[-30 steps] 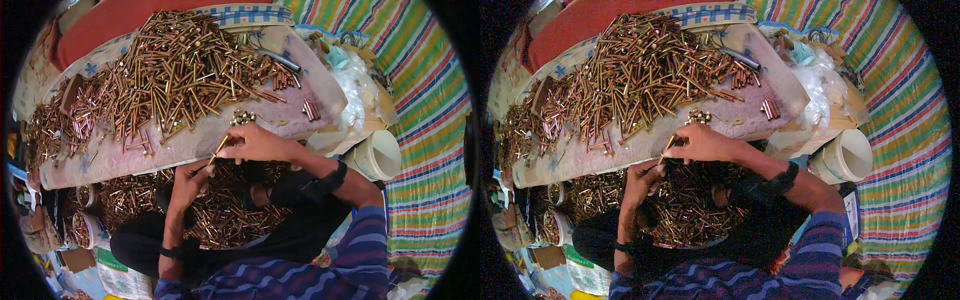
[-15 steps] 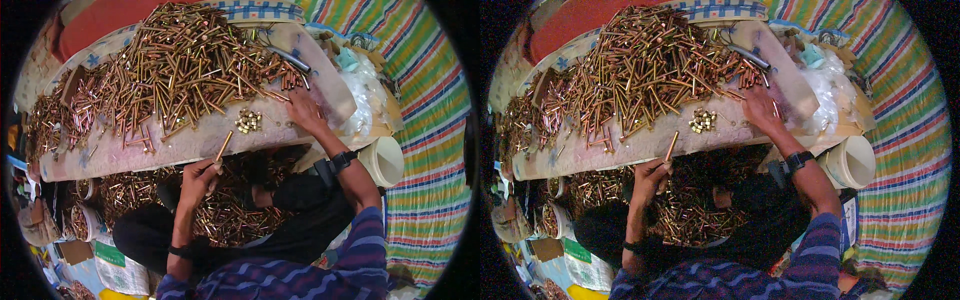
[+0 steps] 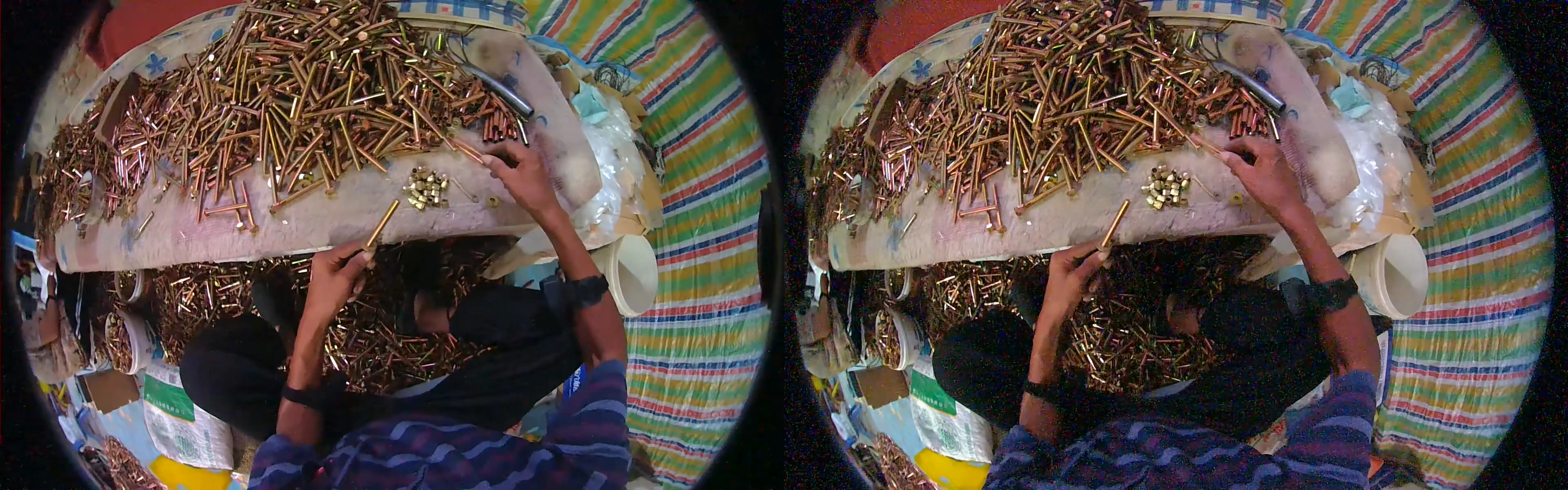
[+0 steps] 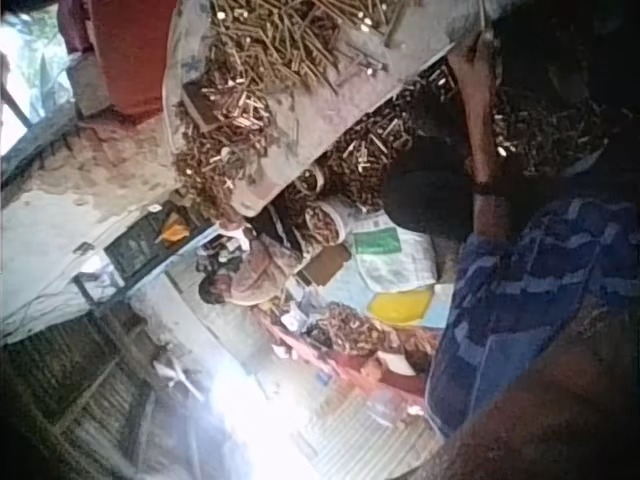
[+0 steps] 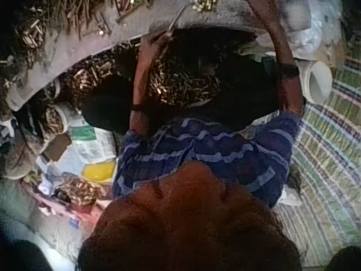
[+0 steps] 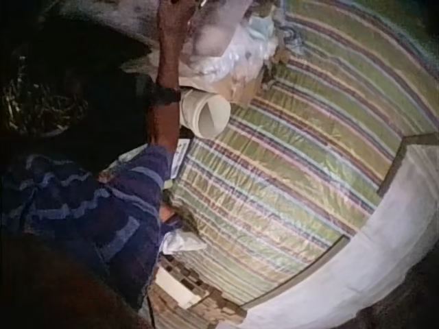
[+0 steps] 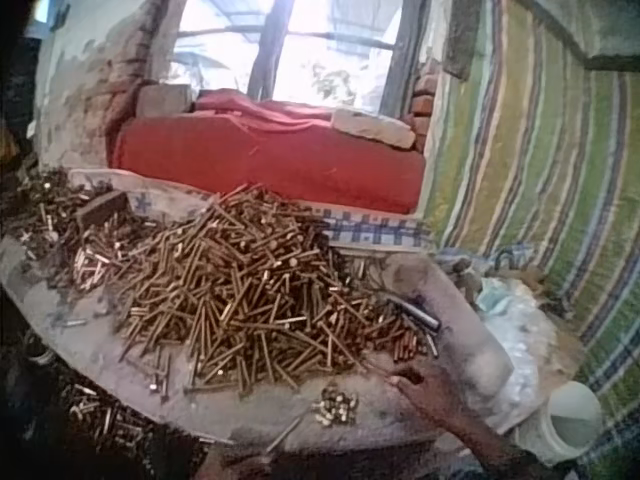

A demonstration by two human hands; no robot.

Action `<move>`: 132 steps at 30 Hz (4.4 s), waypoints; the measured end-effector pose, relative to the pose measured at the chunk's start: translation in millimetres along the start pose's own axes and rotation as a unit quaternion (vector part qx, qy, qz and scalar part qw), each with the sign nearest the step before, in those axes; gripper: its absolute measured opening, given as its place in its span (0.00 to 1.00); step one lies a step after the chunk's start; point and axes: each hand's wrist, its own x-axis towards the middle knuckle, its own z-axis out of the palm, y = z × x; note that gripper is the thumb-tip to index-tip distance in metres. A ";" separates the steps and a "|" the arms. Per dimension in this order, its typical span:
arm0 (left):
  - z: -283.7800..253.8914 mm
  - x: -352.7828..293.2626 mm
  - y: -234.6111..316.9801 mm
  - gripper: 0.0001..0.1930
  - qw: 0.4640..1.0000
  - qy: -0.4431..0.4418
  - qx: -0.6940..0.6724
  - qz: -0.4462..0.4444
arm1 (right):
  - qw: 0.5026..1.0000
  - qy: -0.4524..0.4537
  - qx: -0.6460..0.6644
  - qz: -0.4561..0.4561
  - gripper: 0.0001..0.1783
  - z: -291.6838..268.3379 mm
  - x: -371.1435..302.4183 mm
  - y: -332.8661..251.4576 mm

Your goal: The person sits cross-legged on the floor and repeatedly picks up brass-colored cylindrical casings and small metal rings from a low table, inserts the rings into the casings, and places the assembled units into a small pile. The person handles items one at a time and continues the repetitive assembly process.

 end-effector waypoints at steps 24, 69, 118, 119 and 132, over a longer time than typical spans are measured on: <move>3.8 -9.3 -5.2 0.13 0.990 -0.022 0.122 0.060 | 0.968 -0.233 0.084 -0.041 0.15 32.9 -37.1 -76.5; 2.8 -13.2 -15.3 0.13 0.997 -0.022 0.071 0.009 | 0.973 -0.147 0.092 -0.155 0.09 40.8 -46.1 -62.4; -4.3 -31.4 -2.6 0.12 0.956 -0.003 0.244 0.161 | 0.937 -0.272 0.096 -0.196 0.11 45.5 -53.0 -84.1; -4.2 -31.8 -1.9 0.12 0.960 -0.009 0.234 0.157 | 0.939 -0.273 0.097 -0.187 0.11 45.2 -53.5 -84.5; -1.8 -36.1 -4.6 0.12 0.967 -0.013 0.213 0.136 | 0.949 -0.280 -0.029 -0.144 0.26 50.4 -60.3 -90.4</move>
